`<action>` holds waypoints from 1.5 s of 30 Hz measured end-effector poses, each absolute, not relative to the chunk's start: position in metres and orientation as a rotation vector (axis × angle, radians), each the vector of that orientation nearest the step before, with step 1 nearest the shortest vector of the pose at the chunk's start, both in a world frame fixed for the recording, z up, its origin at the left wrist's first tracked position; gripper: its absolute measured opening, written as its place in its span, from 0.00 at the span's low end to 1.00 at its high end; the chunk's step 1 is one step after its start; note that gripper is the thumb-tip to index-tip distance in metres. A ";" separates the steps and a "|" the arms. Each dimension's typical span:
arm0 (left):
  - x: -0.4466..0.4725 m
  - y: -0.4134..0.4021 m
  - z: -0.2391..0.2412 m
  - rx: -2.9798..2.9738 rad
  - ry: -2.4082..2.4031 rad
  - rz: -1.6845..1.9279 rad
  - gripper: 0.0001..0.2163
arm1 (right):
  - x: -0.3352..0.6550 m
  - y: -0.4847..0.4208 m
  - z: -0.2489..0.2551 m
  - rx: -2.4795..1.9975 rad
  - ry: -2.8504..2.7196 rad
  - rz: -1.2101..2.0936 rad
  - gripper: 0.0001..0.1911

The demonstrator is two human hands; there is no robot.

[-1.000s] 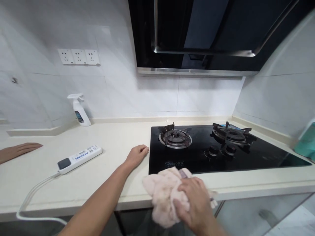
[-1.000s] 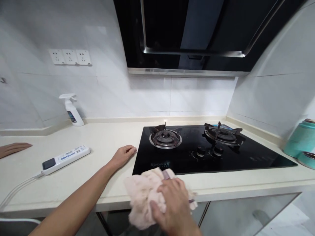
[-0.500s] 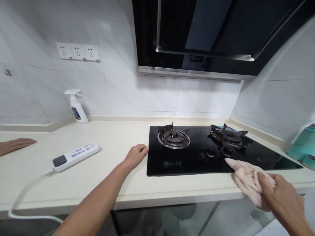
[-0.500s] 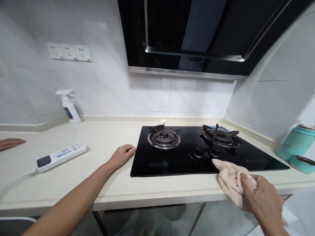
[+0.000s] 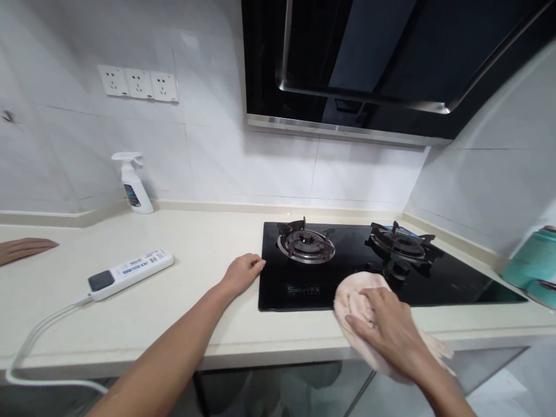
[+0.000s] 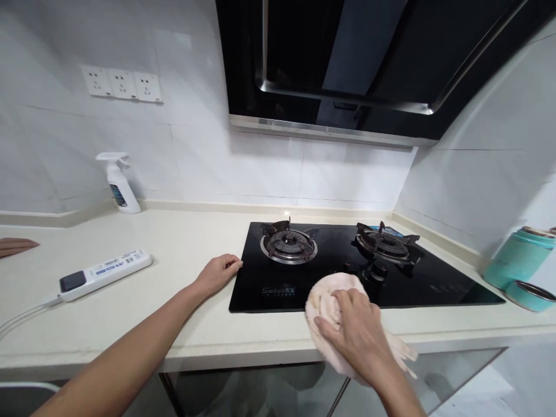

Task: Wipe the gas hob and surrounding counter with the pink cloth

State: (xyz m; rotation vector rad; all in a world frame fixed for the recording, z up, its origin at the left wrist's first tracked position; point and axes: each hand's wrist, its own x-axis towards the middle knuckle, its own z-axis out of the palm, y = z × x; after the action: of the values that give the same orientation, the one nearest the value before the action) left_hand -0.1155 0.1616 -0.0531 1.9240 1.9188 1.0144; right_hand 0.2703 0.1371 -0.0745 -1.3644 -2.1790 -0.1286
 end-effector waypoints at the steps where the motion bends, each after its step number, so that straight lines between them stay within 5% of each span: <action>1: -0.115 0.161 -0.053 1.925 1.920 1.013 0.15 | 0.257 0.132 -0.070 -1.329 -2.217 -0.121 0.19; 10: -0.115 0.161 -0.053 1.962 1.896 1.028 0.14 | 0.162 0.119 -0.044 -1.010 -2.426 0.166 0.11; 16: -0.117 0.161 -0.054 1.955 1.883 1.039 0.14 | 0.129 0.166 -0.034 -1.079 -2.435 0.348 0.16; 26: -0.121 0.154 -0.051 1.925 1.860 1.068 0.16 | 0.123 0.189 -0.035 -1.250 -2.396 0.142 0.18; 32: -0.120 0.154 -0.051 1.928 1.857 1.060 0.16 | 0.171 0.150 -0.048 -1.129 -2.526 0.089 0.37; 38: -0.118 0.156 -0.052 1.925 1.863 1.043 0.15 | 0.230 0.158 -0.056 -1.218 -2.365 -0.093 0.22; 41: -0.117 0.157 -0.052 1.933 1.867 1.033 0.14 | 0.244 0.181 -0.054 -1.363 -2.145 -0.424 0.21; 45: -0.117 0.157 -0.051 1.956 1.879 1.020 0.14 | 0.242 0.208 -0.052 -1.527 -2.096 -0.413 0.21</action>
State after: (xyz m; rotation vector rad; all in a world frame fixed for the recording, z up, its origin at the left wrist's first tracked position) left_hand -0.1171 0.1569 -0.0512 1.9561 1.8795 1.0198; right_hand 0.2418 0.2076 -0.0521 -1.5269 -2.0959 -0.4127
